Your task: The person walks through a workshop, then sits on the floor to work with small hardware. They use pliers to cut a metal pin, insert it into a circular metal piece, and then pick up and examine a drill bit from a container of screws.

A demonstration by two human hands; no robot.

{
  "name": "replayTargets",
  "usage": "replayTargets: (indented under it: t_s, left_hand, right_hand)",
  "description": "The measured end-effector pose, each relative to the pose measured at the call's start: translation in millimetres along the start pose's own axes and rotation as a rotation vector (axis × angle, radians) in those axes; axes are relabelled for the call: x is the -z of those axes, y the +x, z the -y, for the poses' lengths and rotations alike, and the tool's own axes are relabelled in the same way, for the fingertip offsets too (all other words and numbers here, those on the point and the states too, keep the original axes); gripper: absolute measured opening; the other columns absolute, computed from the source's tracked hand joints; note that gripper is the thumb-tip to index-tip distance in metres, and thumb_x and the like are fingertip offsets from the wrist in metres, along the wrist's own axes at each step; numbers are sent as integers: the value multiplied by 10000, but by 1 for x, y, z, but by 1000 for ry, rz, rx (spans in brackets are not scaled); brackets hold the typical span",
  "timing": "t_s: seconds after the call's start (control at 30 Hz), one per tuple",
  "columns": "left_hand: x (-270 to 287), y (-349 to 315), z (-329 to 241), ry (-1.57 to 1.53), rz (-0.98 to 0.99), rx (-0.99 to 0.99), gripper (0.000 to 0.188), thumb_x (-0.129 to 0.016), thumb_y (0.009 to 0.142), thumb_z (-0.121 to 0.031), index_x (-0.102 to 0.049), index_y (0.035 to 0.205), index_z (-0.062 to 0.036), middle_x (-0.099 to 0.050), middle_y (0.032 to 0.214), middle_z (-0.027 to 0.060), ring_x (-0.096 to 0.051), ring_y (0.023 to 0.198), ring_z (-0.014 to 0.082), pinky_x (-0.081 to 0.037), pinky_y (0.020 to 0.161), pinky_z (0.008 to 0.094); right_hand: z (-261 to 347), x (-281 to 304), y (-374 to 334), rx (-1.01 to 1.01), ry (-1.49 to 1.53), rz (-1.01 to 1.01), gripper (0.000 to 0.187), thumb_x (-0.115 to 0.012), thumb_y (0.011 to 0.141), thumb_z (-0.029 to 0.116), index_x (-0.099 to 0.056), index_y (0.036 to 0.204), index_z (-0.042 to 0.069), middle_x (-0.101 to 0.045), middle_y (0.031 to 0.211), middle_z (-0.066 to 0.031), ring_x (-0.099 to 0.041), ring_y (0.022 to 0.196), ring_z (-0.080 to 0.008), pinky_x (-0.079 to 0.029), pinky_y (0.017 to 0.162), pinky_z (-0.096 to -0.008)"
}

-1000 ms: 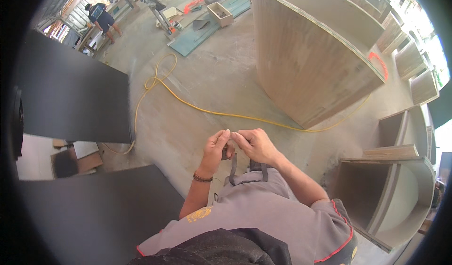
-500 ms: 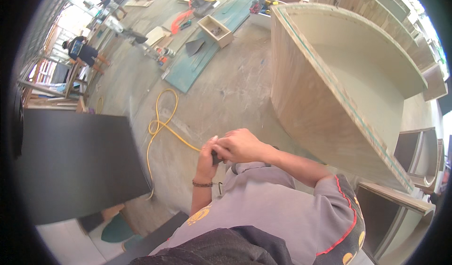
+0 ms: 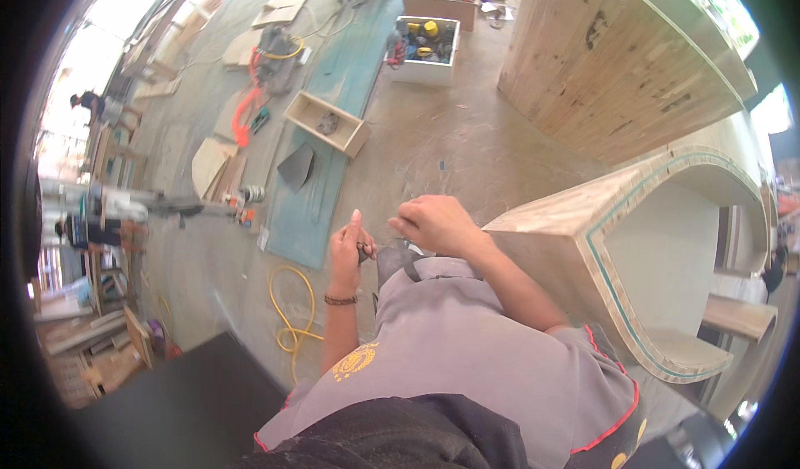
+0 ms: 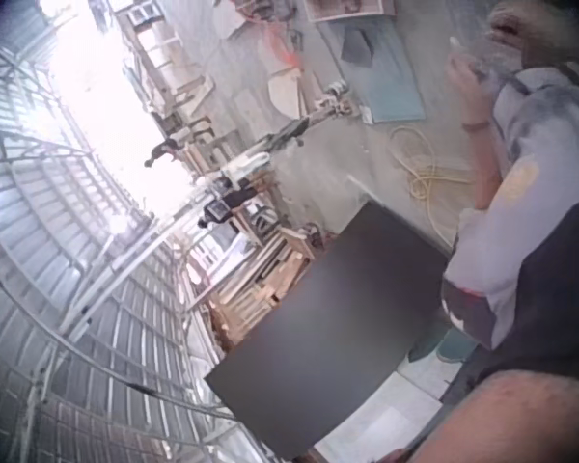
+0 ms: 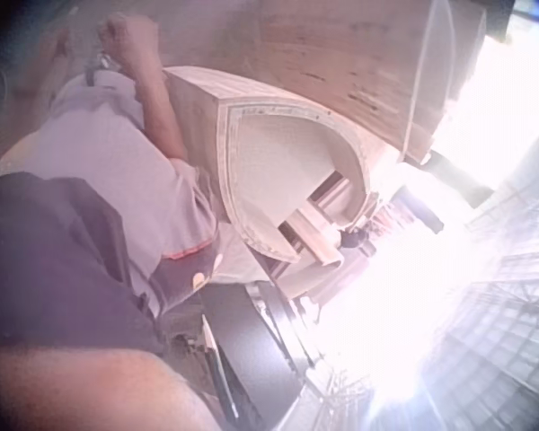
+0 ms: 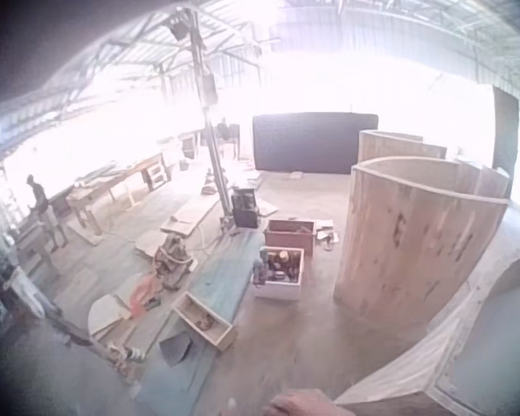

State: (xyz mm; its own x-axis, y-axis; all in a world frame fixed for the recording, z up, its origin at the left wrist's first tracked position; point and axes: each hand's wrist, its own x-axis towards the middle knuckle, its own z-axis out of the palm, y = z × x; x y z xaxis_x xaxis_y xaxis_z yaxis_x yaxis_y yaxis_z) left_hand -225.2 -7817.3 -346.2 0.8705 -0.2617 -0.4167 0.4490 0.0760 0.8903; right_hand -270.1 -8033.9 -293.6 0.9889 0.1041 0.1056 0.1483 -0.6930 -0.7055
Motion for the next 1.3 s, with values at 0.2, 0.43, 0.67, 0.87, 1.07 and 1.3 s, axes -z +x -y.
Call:
replayTargets:
  t_s: [0.2, 0.43, 0.67, 0.87, 1.07, 1.3]
  left_hand:
    - [-26, 202, -125, 228, 153, -2, 534, -633, 994, -387, -505, 597, -53, -512, 566, 27, -503, 499, 102, -393, 473, 253]
    - [-115, 420, -154, 106, 85, 64, 535, -638, 984, -404, -487, 585, -81, -478, 548, 23, -498, 502, 117, -387, 473, 263]
    - [-295, 614, -211, 58, 206, 203, 585, -549, 1025, -448, -480, 570, -87, -482, 535, 40, -513, 504, 143, -421, 463, 282]
    - [-444, 785, -267, 155, 494, 163, 611, -475, 1050, -487, -477, 590, -85, -511, 559, 53, -521, 501, 143, -421, 462, 269]
    - [-595, 949, -261, 297, 589, 341, 629, -520, 1018, -528, -560, 617, -46, -564, 577, 54, -542, 517, 125, -434, 482, 277]
    - [-803, 1132, -325, 444, 806, 338, 627, -565, 981, -562, -570, 620, -50, -551, 550, 40, -514, 466, 113, -413, 450, 270]
  right_hand:
    - [-87, 94, 150, -347, 60, -279, 281, -669, 938, 259, -652, 805, 12, -575, 661, -169, -529, 593, -315, -435, 573, -401]
    - [-288, 175, 298, -617, 8, -322, 302, -664, 941, 285, -656, 833, 3, -586, 659, -170, -527, 587, -320, -436, 581, -398]
    - [-386, 330, 496, -376, -140, -322, 299, -648, 950, 266, -617, 802, 9, -587, 720, -172, -571, 672, -345, -445, 614, -426]
    - [-460, 412, 595, -359, -13, -217, 278, -654, 937, 267, -635, 800, 27, -634, 771, -153, -618, 747, -364, -483, 659, -445]
    - [-605, 458, 643, -682, 116, -452, 278, -675, 937, 233, -633, 788, 2, -594, 683, -134, -553, 613, -272, -453, 591, -366]
    - [-773, 584, 702, -1025, 302, -870, 319, -653, 980, 268, -646, 788, 14, -555, 649, 9, -487, 597, -76, -406, 552, -268]
